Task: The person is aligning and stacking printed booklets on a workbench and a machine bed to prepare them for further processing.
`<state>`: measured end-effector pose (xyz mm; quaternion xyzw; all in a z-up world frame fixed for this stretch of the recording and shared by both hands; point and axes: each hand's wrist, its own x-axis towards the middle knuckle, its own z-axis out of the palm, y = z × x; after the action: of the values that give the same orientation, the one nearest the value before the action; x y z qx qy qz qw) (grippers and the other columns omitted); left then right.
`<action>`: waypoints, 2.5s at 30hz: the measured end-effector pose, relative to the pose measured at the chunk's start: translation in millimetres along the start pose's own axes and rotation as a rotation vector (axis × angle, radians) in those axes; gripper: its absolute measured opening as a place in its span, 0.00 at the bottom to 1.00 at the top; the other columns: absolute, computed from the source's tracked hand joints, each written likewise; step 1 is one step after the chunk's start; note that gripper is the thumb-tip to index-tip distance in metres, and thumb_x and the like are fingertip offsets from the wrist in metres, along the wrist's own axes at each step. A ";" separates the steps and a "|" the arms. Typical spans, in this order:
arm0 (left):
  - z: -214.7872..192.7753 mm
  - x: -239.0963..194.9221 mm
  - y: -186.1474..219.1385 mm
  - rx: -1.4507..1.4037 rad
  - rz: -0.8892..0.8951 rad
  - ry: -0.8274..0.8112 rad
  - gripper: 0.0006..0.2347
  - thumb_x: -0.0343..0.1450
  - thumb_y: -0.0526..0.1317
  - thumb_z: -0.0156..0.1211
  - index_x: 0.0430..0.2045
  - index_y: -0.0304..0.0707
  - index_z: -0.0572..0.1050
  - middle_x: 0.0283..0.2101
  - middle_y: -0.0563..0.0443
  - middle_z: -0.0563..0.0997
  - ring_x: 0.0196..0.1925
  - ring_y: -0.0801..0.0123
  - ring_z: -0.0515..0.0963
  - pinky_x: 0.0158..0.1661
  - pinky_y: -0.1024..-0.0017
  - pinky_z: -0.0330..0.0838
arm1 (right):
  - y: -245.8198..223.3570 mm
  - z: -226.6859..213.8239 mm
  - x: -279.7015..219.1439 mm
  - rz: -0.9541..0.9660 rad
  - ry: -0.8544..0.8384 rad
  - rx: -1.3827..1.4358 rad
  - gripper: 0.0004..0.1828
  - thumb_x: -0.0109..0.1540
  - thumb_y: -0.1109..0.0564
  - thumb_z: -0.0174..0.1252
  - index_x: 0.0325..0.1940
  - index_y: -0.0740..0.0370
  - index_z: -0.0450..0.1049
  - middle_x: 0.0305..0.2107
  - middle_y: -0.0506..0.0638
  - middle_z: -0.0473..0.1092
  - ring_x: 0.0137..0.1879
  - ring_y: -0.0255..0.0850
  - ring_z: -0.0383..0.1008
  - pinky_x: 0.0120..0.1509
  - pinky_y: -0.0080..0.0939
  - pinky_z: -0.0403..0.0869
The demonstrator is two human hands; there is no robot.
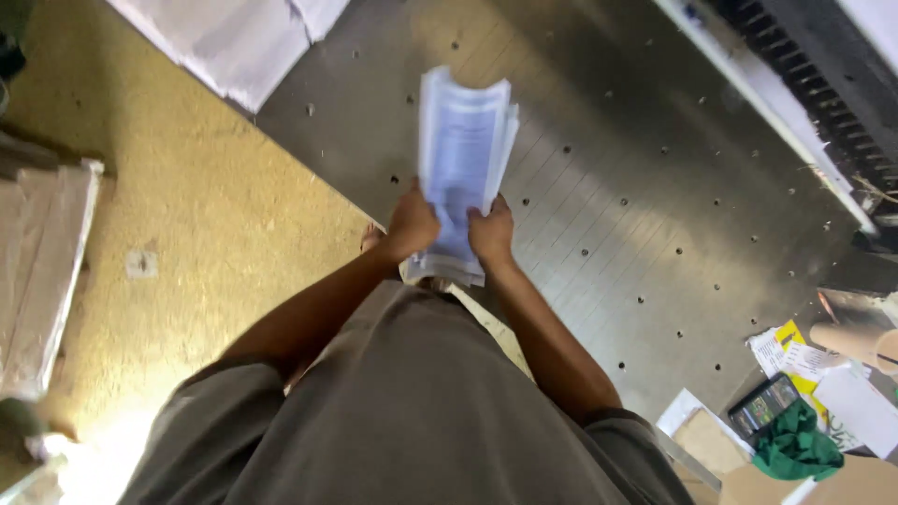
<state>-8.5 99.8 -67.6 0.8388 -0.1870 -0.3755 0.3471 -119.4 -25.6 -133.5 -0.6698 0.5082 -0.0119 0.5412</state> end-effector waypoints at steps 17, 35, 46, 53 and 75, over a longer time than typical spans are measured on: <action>-72.4 79.8 53.1 -0.520 0.750 -0.097 0.32 0.61 0.37 0.82 0.57 0.29 0.68 0.52 0.35 0.78 0.62 0.50 0.75 0.61 0.47 0.67 | -58.2 -70.0 -16.6 -0.585 0.314 0.482 0.37 0.61 0.61 0.73 0.70 0.69 0.62 0.59 0.58 0.70 0.67 0.44 0.66 0.72 0.56 0.67; -68.6 79.4 68.5 -0.539 0.795 -0.069 0.13 0.70 0.34 0.70 0.42 0.39 0.70 0.38 0.48 0.75 0.42 0.63 0.78 0.47 0.64 0.72 | -89.2 -85.9 -32.4 -0.764 0.551 0.281 0.19 0.59 0.62 0.75 0.43 0.64 0.69 0.37 0.59 0.74 0.47 0.47 0.76 0.55 0.50 0.71; -87.3 86.6 59.3 -0.546 1.005 -0.270 0.25 0.67 0.49 0.73 0.43 0.29 0.65 0.48 0.35 0.71 0.55 0.48 0.71 0.65 0.49 0.57 | -84.8 -73.4 -37.4 -0.710 0.231 0.623 0.30 0.55 0.58 0.77 0.45 0.63 0.60 0.48 0.69 0.69 0.56 0.54 0.72 0.61 0.51 0.68; -88.1 88.0 52.0 -0.461 0.772 -0.327 0.35 0.74 0.46 0.65 0.74 0.37 0.51 0.77 0.40 0.57 0.80 0.59 0.51 0.79 0.55 0.34 | -144.8 -89.8 -47.7 -0.527 0.253 0.471 0.07 0.69 0.66 0.57 0.42 0.64 0.64 0.42 0.57 0.73 0.57 0.45 0.72 0.69 0.45 0.66; -49.4 145.7 65.4 -0.503 0.734 -0.221 0.12 0.65 0.29 0.75 0.33 0.38 0.73 0.30 0.48 0.78 0.32 0.66 0.78 0.36 0.68 0.71 | -70.1 -77.6 22.2 -0.591 0.409 0.449 0.23 0.56 0.64 0.76 0.41 0.65 0.65 0.39 0.58 0.73 0.49 0.44 0.73 0.56 0.49 0.68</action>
<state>120.1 -7.1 -69.6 0.5615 -0.4109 -0.3487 0.6280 -105.8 -103.5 -61.6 -0.6362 0.3758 -0.4096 0.5350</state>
